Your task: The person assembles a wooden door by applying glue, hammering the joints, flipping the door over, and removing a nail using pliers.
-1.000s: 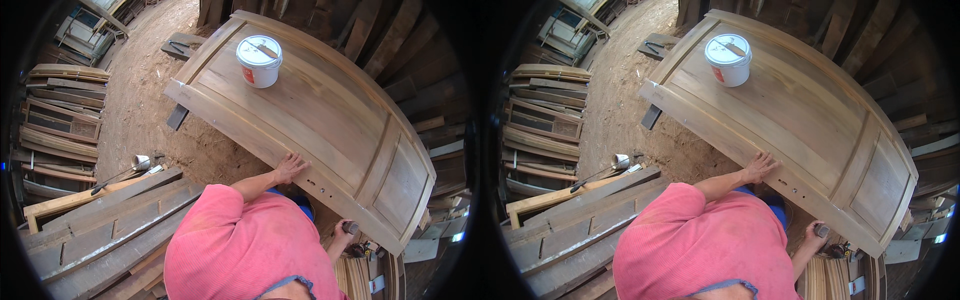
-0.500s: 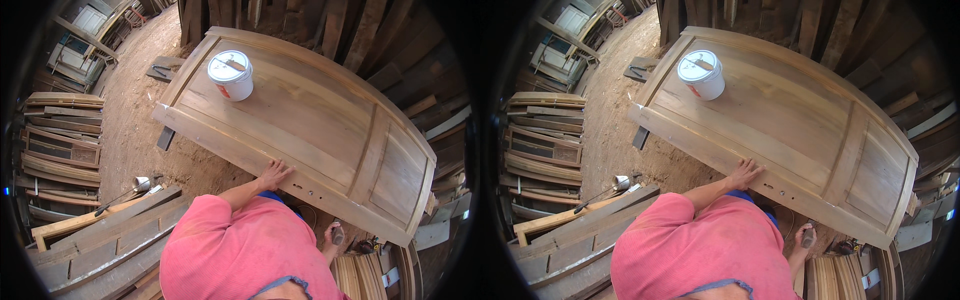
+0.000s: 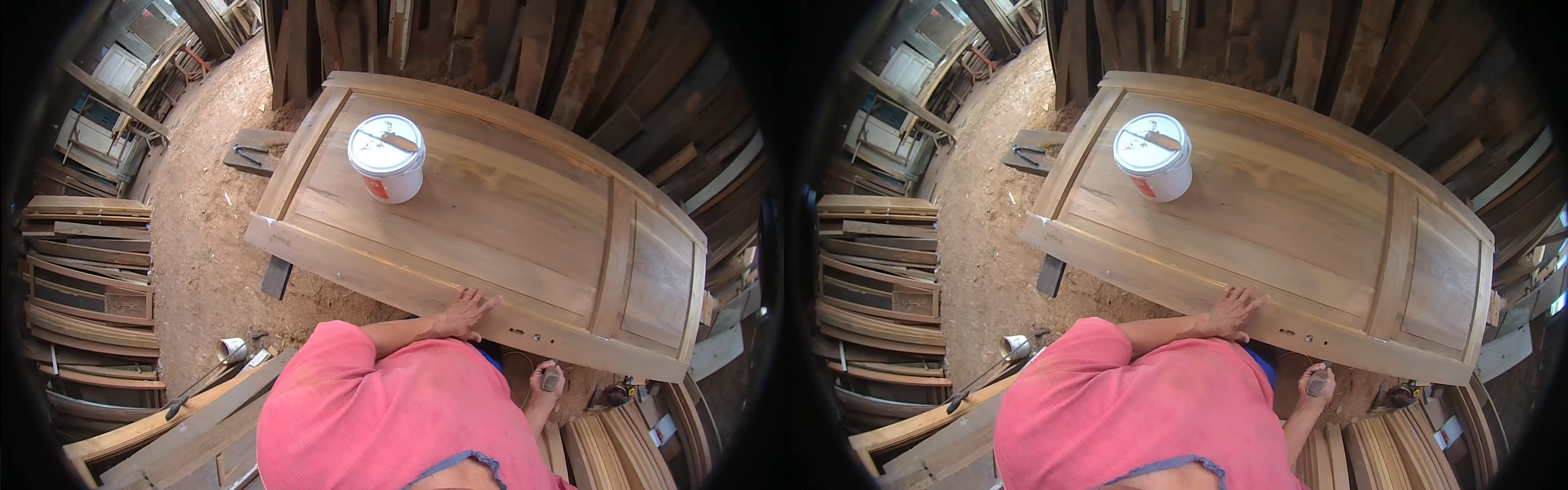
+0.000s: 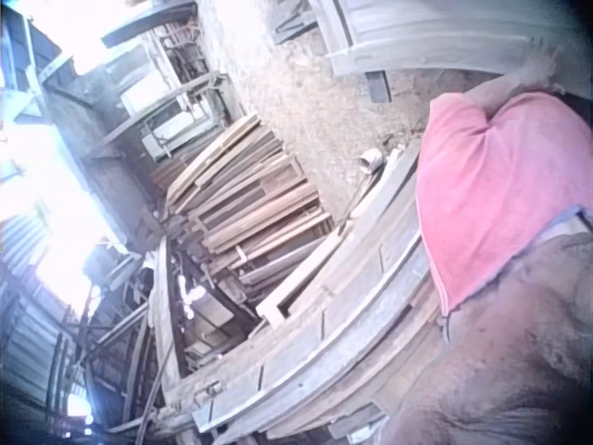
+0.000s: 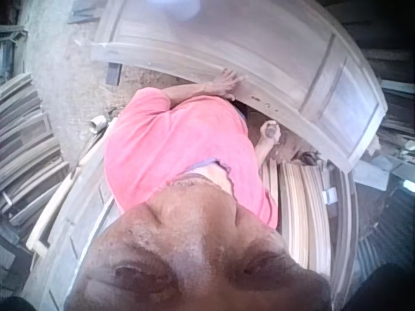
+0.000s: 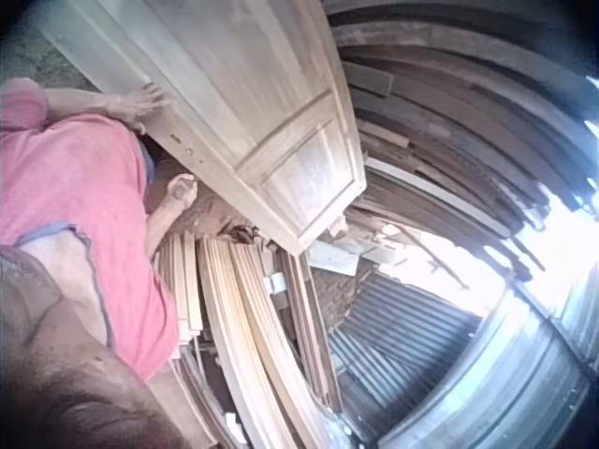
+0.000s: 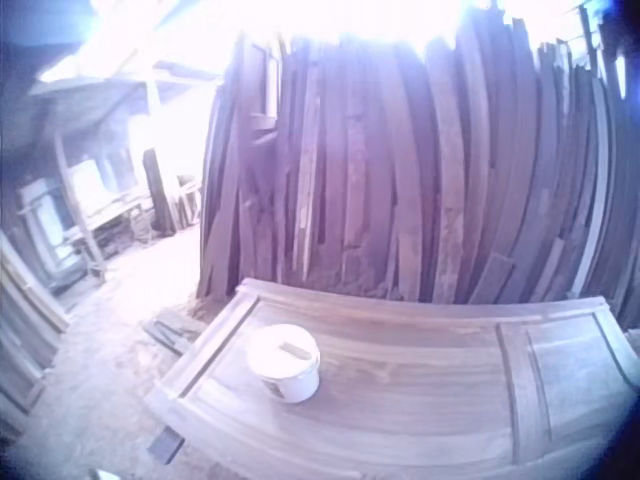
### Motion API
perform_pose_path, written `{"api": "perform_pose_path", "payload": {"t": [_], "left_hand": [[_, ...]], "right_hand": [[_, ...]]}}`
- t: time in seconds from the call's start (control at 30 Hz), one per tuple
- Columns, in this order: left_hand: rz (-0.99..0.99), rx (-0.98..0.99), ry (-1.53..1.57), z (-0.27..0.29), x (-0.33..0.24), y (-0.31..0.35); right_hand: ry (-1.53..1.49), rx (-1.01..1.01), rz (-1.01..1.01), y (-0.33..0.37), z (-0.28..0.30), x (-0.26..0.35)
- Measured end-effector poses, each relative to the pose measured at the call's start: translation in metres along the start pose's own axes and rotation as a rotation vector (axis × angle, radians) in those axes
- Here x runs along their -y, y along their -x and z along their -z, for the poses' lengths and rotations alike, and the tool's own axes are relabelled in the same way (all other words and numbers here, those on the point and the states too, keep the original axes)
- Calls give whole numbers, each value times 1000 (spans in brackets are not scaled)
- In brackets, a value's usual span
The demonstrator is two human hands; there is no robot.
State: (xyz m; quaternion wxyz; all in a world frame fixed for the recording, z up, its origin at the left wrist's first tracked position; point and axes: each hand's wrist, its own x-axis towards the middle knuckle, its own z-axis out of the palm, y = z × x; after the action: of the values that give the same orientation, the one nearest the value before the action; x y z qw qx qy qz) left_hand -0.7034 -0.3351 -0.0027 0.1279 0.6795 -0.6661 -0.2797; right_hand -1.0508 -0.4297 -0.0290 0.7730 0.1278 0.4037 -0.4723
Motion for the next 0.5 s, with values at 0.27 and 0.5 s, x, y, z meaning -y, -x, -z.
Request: {"api": "perform_pose_path", "payload": {"t": [0.27,0.5], "left_hand": [[490,-1098,118,138,160,61],[905,-1097,515,288,282,58]], "right_hand": [[-128,-55,141,-6,9,-59],[-201,-136,164,-11,8,-98]]}}
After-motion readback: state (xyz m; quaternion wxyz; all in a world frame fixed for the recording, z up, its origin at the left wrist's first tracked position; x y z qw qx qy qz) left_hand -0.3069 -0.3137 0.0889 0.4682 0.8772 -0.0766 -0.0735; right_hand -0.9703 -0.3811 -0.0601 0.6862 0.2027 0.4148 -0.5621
